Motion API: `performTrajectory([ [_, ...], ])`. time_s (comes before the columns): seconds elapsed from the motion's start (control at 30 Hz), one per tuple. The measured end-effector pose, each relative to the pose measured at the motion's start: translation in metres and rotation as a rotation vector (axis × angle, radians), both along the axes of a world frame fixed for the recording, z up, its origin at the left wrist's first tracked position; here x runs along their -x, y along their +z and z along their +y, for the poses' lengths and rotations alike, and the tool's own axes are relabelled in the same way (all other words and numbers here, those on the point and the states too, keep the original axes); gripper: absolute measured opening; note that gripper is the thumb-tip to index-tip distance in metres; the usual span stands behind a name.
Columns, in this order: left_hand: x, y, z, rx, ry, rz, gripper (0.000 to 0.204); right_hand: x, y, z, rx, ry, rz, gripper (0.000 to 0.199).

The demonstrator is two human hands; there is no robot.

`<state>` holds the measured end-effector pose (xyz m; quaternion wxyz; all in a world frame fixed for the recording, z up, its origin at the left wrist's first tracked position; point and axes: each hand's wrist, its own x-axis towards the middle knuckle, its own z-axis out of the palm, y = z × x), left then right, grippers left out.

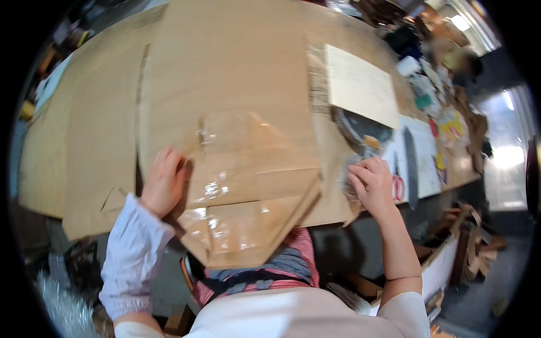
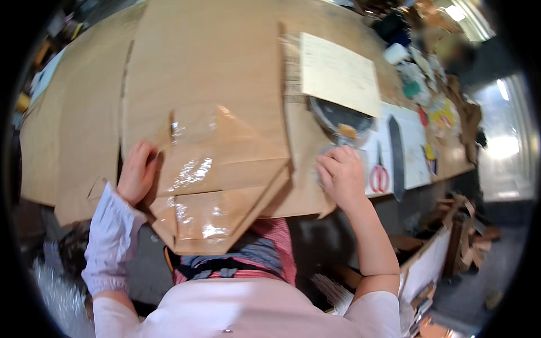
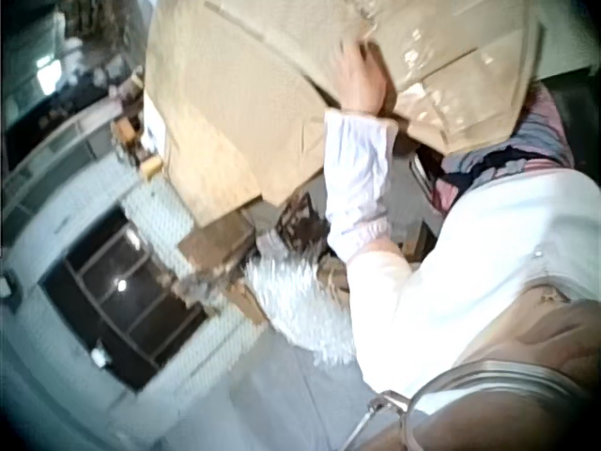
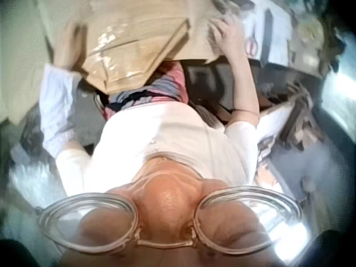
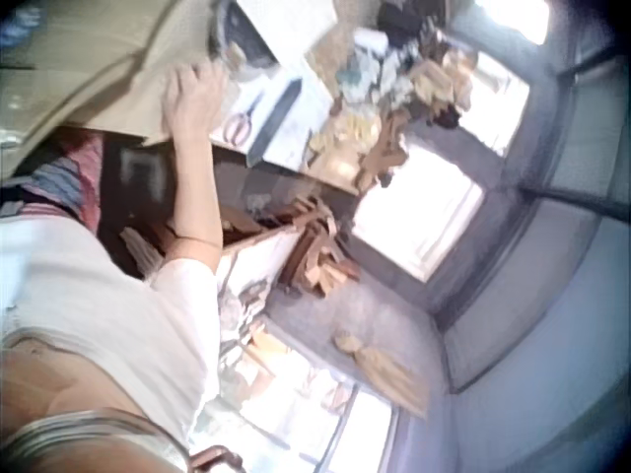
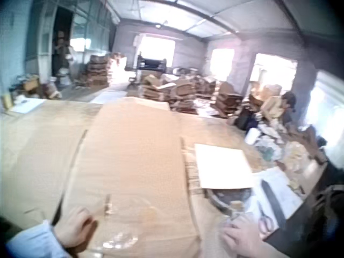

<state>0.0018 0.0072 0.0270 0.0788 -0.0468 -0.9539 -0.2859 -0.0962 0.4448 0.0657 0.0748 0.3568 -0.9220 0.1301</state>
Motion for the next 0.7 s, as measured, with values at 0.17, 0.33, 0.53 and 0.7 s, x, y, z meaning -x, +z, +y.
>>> performTrajectory([
  [0.17,0.052,0.022,-0.019,-0.224,0.191,-0.357,0.05,0.044,-0.03,-0.126,0.376,0.015,-0.458,0.012],
  [0.33,0.056,0.026,-0.012,0.16,-0.1,-0.449,0.018,0.077,-0.026,-0.128,0.018,0.034,-0.807,0.012],
  [0.53,-0.014,-0.005,-0.002,0.443,-0.231,0.145,0.03,0.002,-0.03,-0.109,-0.169,0.35,-0.047,0.039],
  [0.7,-0.06,0.026,0.033,0.57,-0.282,-0.076,0.052,-0.036,-0.005,-0.112,-0.193,0.454,-0.113,0.052],
])
